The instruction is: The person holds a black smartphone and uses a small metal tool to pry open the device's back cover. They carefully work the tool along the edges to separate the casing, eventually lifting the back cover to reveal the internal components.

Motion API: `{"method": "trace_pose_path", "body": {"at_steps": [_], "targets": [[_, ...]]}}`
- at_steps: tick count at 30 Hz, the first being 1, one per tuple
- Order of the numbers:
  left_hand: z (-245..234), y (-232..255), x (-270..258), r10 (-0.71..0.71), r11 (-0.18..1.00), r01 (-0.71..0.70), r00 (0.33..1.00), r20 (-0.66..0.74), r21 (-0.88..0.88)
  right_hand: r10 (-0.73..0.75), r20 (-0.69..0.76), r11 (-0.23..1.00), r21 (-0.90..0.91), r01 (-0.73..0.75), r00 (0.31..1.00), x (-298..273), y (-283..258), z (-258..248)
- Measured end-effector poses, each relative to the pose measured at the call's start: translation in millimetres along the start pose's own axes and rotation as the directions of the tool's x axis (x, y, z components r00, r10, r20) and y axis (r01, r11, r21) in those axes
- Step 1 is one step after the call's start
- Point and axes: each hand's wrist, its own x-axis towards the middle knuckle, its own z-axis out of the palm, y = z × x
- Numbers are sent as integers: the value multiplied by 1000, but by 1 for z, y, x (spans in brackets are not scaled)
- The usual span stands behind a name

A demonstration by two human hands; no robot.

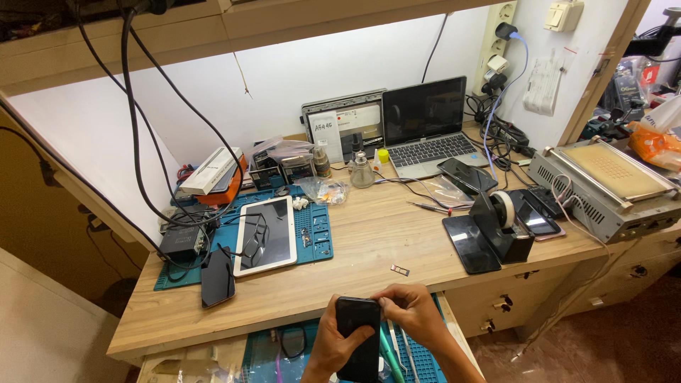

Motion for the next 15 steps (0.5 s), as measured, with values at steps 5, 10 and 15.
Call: {"method": "trace_pose_path", "body": {"at_steps": [5,10,15], "targets": [[0,5,0,-9,1000,10,999,45,-28,63,43,997,-38,-61,997,-1,-12,-4],[-4,4,0,-32,999,33,994,105,-12,172,67,983,-77,-167,983,-1,-18,-9],[-9,12,2,-149,987,132,966,212,91,231,169,971,-104,-215,958,0,-24,-15]]}}
